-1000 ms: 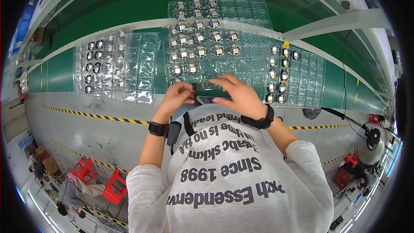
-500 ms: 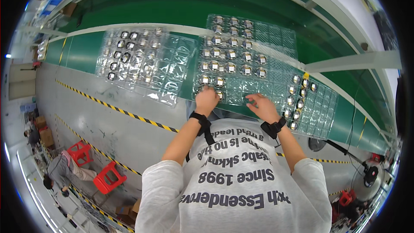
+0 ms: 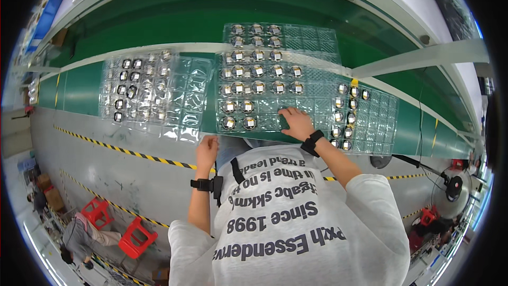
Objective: Testing and inspecting electronic components across various assembly and quality control stations on a factory floor.
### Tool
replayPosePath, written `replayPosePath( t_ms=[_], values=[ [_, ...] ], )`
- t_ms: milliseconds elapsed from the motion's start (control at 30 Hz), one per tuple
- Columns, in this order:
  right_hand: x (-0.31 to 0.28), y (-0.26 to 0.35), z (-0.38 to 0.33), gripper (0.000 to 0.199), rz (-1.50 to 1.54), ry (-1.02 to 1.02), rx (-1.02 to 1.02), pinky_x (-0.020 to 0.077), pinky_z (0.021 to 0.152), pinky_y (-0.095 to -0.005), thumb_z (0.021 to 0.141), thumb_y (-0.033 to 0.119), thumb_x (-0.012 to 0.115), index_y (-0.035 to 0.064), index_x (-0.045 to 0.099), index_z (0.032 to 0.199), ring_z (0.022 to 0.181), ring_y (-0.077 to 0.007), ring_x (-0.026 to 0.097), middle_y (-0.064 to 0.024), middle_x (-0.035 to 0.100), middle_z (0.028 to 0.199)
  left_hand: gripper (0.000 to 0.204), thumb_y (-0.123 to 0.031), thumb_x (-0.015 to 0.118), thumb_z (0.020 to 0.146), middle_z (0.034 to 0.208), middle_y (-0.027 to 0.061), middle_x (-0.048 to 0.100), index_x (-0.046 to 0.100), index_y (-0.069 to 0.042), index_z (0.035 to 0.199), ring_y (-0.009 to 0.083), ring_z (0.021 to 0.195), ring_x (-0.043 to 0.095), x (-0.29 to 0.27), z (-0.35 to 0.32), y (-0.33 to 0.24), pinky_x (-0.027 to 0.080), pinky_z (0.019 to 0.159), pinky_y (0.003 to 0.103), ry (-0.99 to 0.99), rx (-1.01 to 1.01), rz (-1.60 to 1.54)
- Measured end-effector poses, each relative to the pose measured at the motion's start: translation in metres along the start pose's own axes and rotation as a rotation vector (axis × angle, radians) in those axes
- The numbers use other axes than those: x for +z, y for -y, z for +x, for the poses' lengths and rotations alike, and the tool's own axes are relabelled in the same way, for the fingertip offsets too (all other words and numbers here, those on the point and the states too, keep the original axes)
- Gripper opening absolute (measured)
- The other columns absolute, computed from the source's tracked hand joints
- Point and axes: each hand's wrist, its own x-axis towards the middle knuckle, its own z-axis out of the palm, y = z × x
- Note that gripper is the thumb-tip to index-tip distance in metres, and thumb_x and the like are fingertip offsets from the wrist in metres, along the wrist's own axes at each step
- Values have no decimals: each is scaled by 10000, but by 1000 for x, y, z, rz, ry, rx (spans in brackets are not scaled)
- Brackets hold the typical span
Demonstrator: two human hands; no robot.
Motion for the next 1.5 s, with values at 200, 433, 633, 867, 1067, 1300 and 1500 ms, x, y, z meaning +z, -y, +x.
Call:
replayPosePath(
  t_ms=[200, 433, 633, 867, 1067, 1300, 1500],
  values=[
    [-9, 18, -4, 752, -147, -45, -7, 370, 884, -431, 565, 257, 793, 200, 445, 1230, 1084, -270, 446, -88, 456, 1117, 289, -283, 560, 842, 740, 106, 639, 603, -29, 973, 177, 730, 640, -11, -4, 39, 500, 594, 297, -62, -53, 23],
    [16, 10, 2, 766, -231, -104, -105, 339, 916, -425, 551, 225, 793, 189, 444, 1232, 1097, -274, 407, -87, 428, 1137, 522, -429, 549, 839, 1000, 115, 613, 526, 21, 1103, 237, 945, 603, -34, -21, -10, 516, 776, 366, 65, -650, -414],
    [0, 40, 9, 728, -138, -154, -77, 363, 908, -408, 583, 203, 765, 132, 440, 1231, 1071, -278, 430, -112, 427, 1155, 607, -324, 598, 835, 1113, 140, 541, 332, 1, 1273, 253, 951, 588, -50, -26, 10, 512, 771, 363, -257, -493, -744],
    [18, 107, 93, 734, 849, 234, 73, 486, 673, -321, 754, 292, 694, 4, 289, 1294, 787, -267, 606, -144, 584, 935, 687, -225, 603, 844, 1143, 142, 516, 167, -53, 1345, 259, 937, 594, -79, -2, 33, 511, 768, 357, -611, -214, -939],
    [60, 173, 149, 735, 1125, 163, 140, 493, 612, -310, 845, 270, 601, -9, 144, 1349, 694, -192, 620, -106, 610, 807, 593, -195, 588, 853, 1112, 132, 539, 231, -56, 1305, 235, 857, 620, -125, 16, 26, 522, 697, 328, -418, -319, -1040],
    [62, 238, 200, 658, 1233, 127, 199, 493, 640, -339, 854, 153, 578, 2, 178, 1354, 692, -165, 600, -120, 601, 847, 501, -164, 558, 868, 1064, 128, 570, 277, -41, 1264, 211, 754, 634, -205, 59, 66, 513, 602, 288, -507, -276, -919],
    [111, 274, 251, 531, 654, -434, 161, 466, 695, -322, 845, 248, 594, -43, 390, 1239, 744, -203, 571, -140, 581, 894, 470, -165, 501, 891, 1026, 113, 593, 274, -31, 1280, 170, 666, 627, -313, 84, 147, 421, 443, 216, -669, -173, -797]
  ],
)
